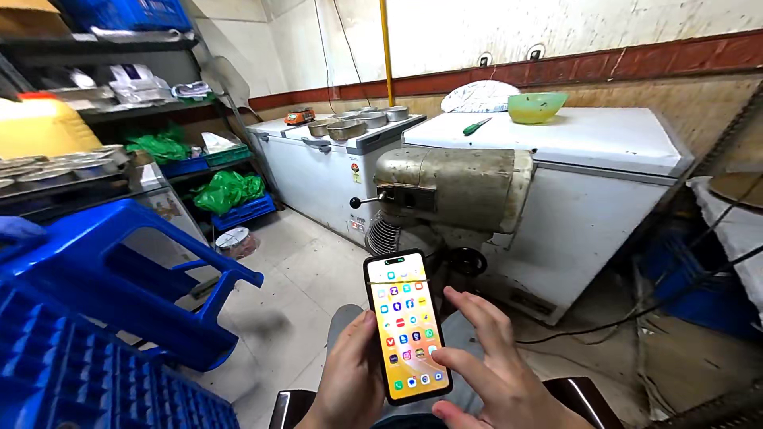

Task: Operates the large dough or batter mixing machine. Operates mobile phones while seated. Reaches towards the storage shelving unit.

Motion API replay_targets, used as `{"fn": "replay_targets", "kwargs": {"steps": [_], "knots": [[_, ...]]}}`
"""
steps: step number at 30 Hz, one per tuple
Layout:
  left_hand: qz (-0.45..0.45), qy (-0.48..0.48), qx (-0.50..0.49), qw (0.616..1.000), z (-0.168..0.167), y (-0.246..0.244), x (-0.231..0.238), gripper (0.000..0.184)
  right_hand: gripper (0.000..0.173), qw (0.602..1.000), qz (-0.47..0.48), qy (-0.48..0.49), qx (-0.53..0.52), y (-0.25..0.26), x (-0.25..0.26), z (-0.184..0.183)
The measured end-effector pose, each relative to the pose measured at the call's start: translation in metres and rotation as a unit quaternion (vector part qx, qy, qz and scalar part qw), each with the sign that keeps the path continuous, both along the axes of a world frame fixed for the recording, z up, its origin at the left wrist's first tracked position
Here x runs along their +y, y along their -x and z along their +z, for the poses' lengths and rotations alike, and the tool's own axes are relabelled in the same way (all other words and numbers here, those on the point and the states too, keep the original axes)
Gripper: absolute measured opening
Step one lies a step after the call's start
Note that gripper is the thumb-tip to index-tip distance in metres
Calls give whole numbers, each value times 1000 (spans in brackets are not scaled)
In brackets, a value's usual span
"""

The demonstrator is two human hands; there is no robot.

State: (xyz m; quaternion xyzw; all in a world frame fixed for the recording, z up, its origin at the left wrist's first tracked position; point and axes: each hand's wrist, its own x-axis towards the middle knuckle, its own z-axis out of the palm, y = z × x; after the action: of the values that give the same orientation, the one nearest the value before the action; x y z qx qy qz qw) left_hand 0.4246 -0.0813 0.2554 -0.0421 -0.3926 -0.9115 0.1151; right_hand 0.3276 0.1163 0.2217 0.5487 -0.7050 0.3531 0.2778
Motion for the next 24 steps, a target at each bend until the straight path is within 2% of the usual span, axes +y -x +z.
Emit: {"fn": "replay_targets", "kwargs": {"steps": [18,24], "knots": [[-17,12,-7,1000,-2,-3,2,43,40,998,35,-43,25,-5,0,-1],[-8,19,-2,1000,0,-4,2,43,36,1000,15,2,28,-3,1,1]]}}
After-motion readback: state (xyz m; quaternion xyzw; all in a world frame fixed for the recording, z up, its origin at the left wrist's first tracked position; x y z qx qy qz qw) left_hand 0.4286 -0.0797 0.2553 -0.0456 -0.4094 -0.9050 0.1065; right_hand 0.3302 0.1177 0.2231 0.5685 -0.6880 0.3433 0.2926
